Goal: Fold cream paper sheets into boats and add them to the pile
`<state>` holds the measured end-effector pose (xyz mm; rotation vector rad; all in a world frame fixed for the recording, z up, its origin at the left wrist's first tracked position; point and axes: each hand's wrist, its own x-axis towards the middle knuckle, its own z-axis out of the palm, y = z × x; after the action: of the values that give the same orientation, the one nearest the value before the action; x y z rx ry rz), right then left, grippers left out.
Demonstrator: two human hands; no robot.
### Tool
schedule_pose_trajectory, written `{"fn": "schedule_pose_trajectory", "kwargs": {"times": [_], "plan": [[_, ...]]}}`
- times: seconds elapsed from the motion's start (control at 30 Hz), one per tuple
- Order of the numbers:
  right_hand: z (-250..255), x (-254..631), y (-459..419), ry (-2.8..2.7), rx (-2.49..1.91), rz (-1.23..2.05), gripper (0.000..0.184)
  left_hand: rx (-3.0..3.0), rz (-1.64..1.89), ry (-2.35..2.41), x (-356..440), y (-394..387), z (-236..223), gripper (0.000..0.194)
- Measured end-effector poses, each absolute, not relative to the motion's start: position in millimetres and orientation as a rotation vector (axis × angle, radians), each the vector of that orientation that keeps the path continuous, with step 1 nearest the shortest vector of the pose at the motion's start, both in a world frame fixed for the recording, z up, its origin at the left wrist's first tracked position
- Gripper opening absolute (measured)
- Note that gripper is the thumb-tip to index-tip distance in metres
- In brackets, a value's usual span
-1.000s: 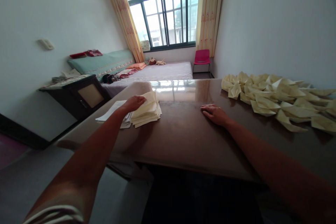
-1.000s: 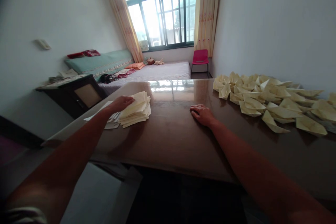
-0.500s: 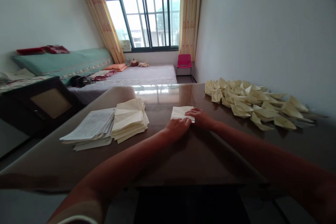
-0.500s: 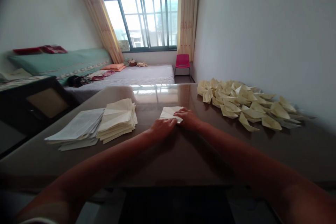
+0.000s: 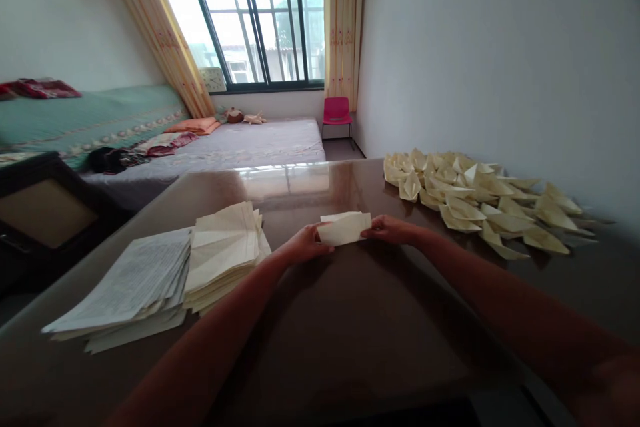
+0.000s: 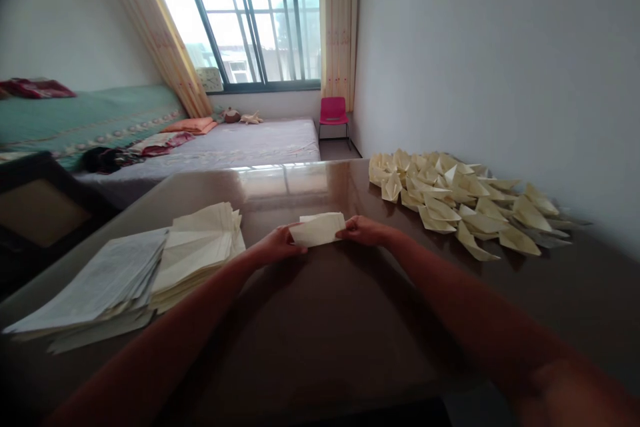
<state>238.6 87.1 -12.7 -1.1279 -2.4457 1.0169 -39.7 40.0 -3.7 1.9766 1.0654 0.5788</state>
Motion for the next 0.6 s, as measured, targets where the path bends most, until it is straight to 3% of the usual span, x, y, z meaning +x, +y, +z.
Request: {"fn": "schedule_pose_trajectory", "kwargs": {"times": [0.27, 0.43, 0.53, 0.6], "plan": [[-16.1, 227.5, 87.8, -2.253, -1.175, 1.156, 0.052, 1.817, 0.746, 1.488, -26.1, 55.8, -18.3, 0.078], [-26.4, 211.2, 79.5, -2.000, -1.526, 0.651, 0.051, 1.941, 0.527, 1.753, -15.8, 52.6, -13.1, 0.078], [-29.5, 207.9, 74.9, -1.989, -1.560, 0.547, 0.060, 1.926, 0.556, 1.817, -14.5, 44.8, -10.2, 0.081], [-28.7, 208.8, 72.7, -2.061, -1.509, 0.522, 0.052, 1.943, 0.622, 1.796, -16.2, 39.3, -10.0, 0.079]]}}
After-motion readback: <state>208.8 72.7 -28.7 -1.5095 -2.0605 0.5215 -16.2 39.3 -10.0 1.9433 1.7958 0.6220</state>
